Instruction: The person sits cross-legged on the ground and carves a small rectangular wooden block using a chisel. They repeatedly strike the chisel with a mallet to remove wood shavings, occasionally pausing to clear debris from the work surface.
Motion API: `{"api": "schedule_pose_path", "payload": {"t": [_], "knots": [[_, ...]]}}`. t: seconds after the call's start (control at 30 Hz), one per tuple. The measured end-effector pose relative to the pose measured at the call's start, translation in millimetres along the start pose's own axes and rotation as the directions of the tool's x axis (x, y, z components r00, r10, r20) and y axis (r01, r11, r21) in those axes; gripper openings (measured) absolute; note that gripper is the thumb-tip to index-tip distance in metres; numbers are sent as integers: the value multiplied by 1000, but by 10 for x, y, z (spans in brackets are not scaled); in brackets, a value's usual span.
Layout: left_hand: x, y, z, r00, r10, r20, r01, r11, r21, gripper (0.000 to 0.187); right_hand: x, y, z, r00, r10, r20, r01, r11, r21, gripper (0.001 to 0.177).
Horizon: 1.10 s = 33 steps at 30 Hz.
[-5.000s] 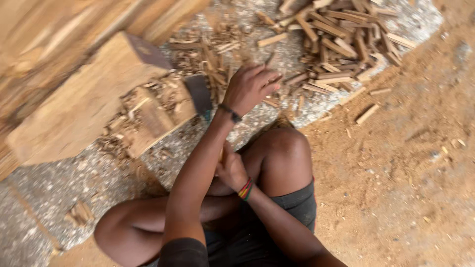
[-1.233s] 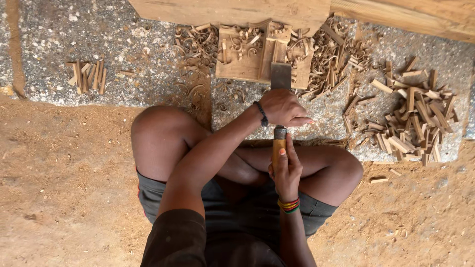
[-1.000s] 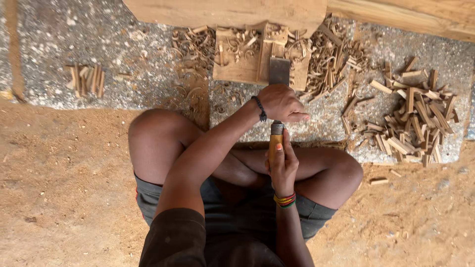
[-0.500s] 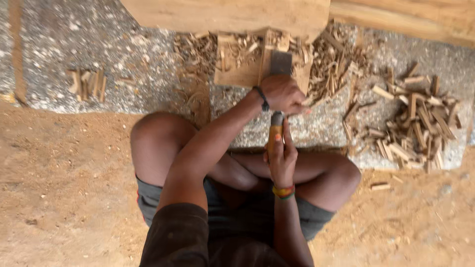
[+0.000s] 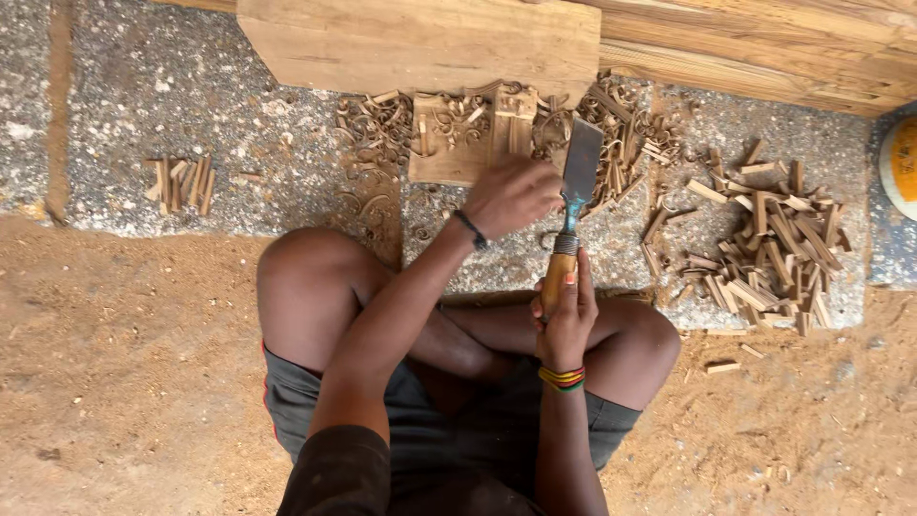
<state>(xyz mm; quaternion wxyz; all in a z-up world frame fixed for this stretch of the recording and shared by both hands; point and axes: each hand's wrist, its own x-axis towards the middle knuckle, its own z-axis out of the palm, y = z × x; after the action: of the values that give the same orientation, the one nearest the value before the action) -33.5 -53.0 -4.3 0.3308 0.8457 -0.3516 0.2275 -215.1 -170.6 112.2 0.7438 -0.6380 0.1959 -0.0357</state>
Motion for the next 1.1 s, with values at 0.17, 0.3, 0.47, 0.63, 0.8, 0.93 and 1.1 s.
{"api": "schedule_pose_path", "payload": {"t": [0.17, 0.3, 0.47, 0.63, 0.8, 0.93, 1.1], "knots": [[-44, -256, -265, 968, -210, -137, 241, 929, 281, 44, -67, 36, -280, 1000, -1, -19, -1, 997, -78, 57], [-67, -287, -288, 950, -307, -56, 309, 904, 295, 44, -153, 237, -496, 1000, -13, 0, 13, 994, -106, 56], [-77, -336, -209, 953, -300, -36, 296, 903, 312, 40, -146, 378, -615, 998, 50, -22, -52, 996, -72, 59], [-54, -361, -165, 953, -303, -18, 293, 902, 316, 35, -98, 361, -559, 996, 78, -33, -81, 993, -86, 58], [-64, -378, -97, 948, -318, -16, 307, 899, 312, 33, -102, 357, -568, 999, 52, -3, -52, 996, -71, 58], [-25, -378, -115, 944, -328, 13, 310, 905, 292, 28, -95, 312, -550, 996, 81, -22, -83, 993, -90, 59], [-9, -448, -122, 952, -305, -34, 304, 920, 246, 34, -94, 303, -532, 998, 65, -7, -65, 993, -99, 60]]}}
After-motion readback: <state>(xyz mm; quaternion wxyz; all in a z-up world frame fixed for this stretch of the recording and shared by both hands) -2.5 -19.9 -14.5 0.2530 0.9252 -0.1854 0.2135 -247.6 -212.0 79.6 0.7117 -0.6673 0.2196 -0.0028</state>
